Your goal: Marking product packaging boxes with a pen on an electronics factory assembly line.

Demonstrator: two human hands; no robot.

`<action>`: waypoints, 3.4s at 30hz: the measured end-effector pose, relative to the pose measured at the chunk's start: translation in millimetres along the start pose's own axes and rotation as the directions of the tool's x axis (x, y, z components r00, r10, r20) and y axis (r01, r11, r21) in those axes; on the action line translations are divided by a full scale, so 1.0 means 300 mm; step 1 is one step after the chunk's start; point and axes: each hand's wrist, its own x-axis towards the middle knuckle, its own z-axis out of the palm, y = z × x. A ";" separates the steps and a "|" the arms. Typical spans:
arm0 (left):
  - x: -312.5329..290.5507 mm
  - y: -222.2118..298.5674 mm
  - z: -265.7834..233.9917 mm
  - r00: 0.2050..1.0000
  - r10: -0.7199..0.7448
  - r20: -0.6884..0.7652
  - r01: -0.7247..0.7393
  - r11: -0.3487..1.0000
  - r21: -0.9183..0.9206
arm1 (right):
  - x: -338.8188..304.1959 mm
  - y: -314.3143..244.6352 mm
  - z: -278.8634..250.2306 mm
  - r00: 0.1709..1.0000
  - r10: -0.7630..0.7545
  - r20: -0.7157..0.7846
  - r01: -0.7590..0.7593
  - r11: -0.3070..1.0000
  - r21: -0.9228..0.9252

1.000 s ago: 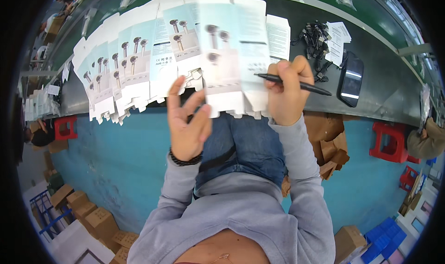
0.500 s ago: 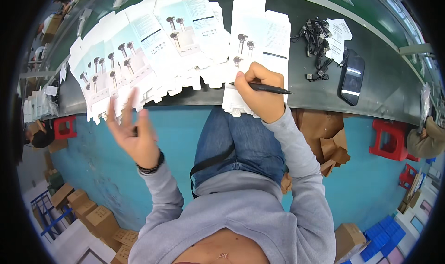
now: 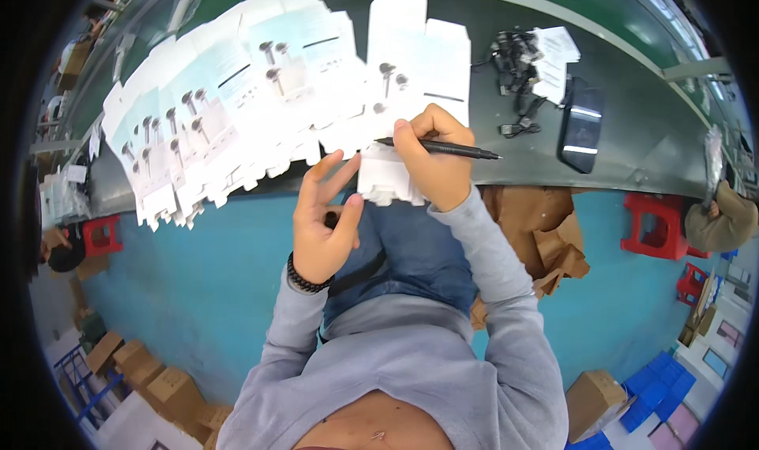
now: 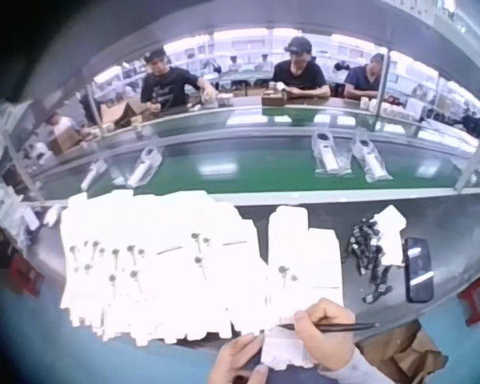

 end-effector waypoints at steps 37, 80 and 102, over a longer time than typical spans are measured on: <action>-0.088 0.158 -0.288 0.728 0.299 -0.617 -0.185 0.952 0.243 | -0.015 -0.009 -0.098 0.986 0.069 -0.154 0.017 0.869 0.495; -0.024 -0.015 0.003 0.994 -0.083 -0.069 0.082 0.996 -0.014 | -0.032 -0.020 -0.039 0.958 -0.018 0.286 0.062 0.988 -0.145; -0.026 0.048 0.007 0.995 0.008 0.102 -0.011 1.000 0.029 | -0.045 0.018 -0.137 0.957 -0.054 0.285 -0.098 0.865 0.493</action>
